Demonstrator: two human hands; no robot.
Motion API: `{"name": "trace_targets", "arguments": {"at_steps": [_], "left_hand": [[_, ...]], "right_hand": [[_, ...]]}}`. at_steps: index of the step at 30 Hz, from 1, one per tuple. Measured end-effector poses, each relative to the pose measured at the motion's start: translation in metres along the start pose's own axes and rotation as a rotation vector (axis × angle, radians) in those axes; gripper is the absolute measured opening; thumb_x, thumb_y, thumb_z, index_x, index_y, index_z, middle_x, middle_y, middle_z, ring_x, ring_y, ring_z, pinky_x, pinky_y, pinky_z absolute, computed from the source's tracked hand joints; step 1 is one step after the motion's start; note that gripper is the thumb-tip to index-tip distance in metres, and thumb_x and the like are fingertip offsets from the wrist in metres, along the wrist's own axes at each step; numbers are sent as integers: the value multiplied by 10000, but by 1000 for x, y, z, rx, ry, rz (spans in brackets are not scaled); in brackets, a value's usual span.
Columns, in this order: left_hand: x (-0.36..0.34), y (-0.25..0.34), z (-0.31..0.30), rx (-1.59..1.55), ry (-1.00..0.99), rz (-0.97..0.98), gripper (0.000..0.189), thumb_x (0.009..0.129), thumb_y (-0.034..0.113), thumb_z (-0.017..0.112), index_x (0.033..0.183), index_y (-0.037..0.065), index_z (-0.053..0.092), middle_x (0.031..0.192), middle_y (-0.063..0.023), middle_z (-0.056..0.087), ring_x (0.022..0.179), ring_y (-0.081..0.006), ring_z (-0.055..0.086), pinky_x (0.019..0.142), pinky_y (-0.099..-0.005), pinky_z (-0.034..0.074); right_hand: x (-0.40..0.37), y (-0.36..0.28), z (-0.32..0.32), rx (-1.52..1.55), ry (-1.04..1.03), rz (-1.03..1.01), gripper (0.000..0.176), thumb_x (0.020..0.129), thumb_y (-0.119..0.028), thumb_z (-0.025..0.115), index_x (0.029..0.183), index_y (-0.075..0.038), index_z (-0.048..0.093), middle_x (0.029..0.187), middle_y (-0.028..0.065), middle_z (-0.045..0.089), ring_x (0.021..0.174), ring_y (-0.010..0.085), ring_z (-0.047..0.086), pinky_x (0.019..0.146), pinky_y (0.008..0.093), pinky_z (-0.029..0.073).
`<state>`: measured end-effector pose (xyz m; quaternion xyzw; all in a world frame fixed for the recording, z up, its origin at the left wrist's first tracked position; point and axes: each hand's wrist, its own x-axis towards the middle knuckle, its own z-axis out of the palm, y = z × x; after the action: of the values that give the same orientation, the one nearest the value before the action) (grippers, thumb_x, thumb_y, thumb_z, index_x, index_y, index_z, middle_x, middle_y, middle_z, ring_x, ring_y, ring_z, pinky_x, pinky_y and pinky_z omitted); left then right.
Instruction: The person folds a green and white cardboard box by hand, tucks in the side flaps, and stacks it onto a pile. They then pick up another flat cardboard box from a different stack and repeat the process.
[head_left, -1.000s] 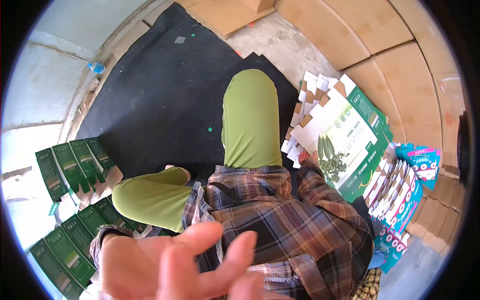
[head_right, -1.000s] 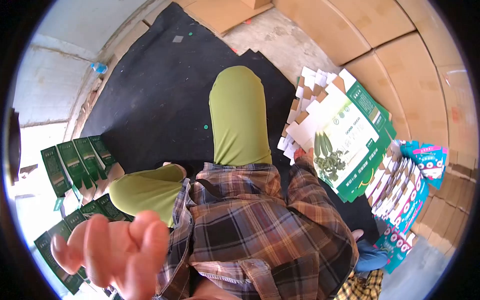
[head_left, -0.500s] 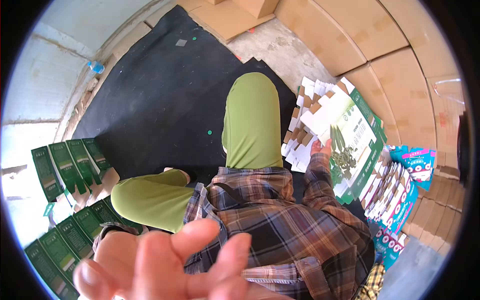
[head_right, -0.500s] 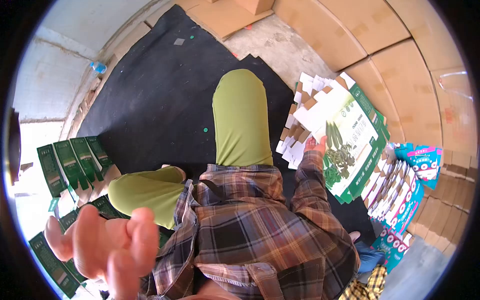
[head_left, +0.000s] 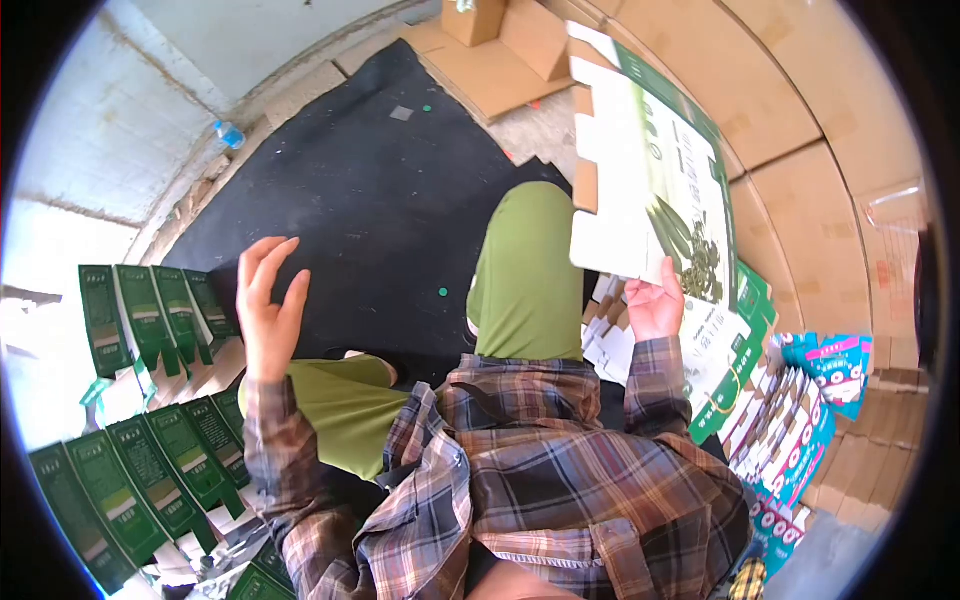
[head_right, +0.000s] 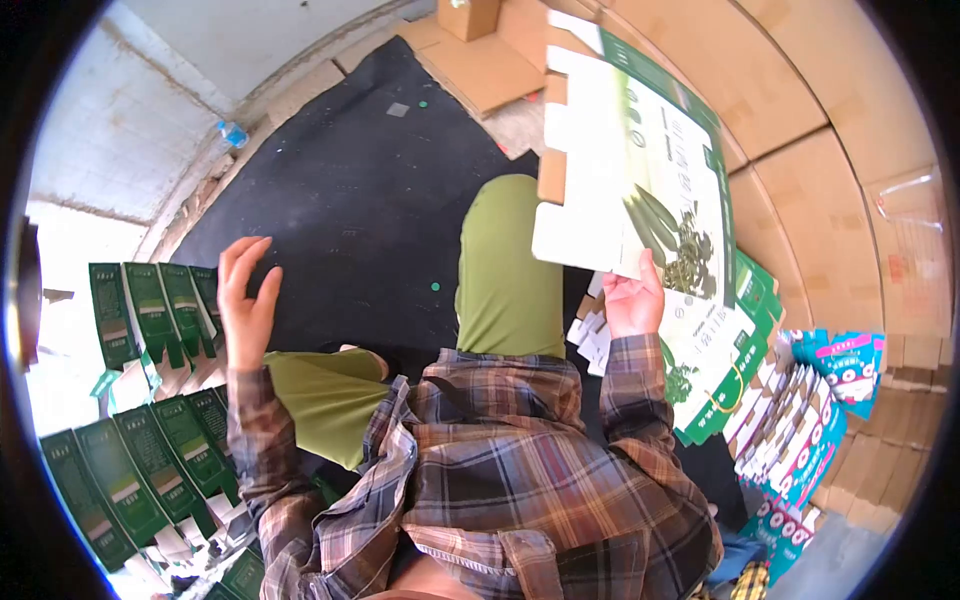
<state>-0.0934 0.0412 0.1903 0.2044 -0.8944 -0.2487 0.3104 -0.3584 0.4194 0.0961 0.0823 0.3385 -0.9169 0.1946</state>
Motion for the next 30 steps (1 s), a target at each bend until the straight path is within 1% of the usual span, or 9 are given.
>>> {"name": "trace_targets", "arguments": {"at_steps": [2,7,14,17,18,20,22,27,30], "left_hand": [[-19,-43,16,-138,9,-294,401,760,-2,643,1149,89,600,1133,-50,543,982,-162,536,814,-289,451],[-53,-105,33,-213,76,-504,573,805,51,641,1334,168,454,1278,-42,474,1045,-169,522,823,-297,467],[-71,-146,10,-791,455,-357,676,859,141,602,1433,52,255,1460,-106,303,1298,-225,347,1059,-355,291],[-81,-163,-2,-1077,545,-395,352,907,218,582,1193,19,533,1185,-86,555,1112,-192,511,977,-329,385],[-85,-170,-4,-1098,541,-384,299,909,233,583,1122,24,573,1100,-73,594,1050,-182,545,954,-325,402],[-89,-167,-5,-1193,552,-413,232,907,211,590,1062,39,583,1022,-45,608,983,-162,560,923,-322,414],[-90,-166,2,-1119,694,-524,253,895,222,606,1080,54,566,1026,-57,597,986,-170,556,898,-344,428],[-99,-168,19,-1104,650,-655,236,869,178,644,1064,58,589,1010,-21,613,949,-132,553,879,-305,415],[-97,-155,35,-980,603,-737,241,858,168,655,1066,62,593,1001,-13,614,928,-121,549,860,-287,408]], "right_hand": [[2,1,22,-139,-70,68,315,909,-237,552,1169,-59,545,1133,57,619,987,179,602,756,315,494],[17,-2,72,-329,-243,197,406,917,-233,467,1197,59,505,1160,168,594,1052,278,588,928,366,454],[67,33,131,-467,-420,641,424,891,-253,472,1182,52,515,1079,193,621,916,278,641,835,357,516],[106,66,130,-564,-426,837,403,879,-243,480,1155,45,537,1039,184,639,857,269,654,793,349,531],[108,77,143,-628,-327,822,374,863,-290,508,1102,-10,577,905,151,661,738,227,649,665,339,537],[176,101,105,-795,-415,871,332,839,-362,530,1016,-92,608,693,73,607,563,153,557,504,297,453],[147,112,145,-670,-347,919,334,825,-453,515,943,-156,612,553,7,477,465,107,415,445,250,337],[174,146,133,-733,-313,812,508,865,-525,457,951,-44,594,706,-9,522,563,115,477,495,259,389],[156,171,143,-956,-158,452,512,860,-484,536,1054,-12,568,813,33,569,632,127,531,520,288,436]]}}
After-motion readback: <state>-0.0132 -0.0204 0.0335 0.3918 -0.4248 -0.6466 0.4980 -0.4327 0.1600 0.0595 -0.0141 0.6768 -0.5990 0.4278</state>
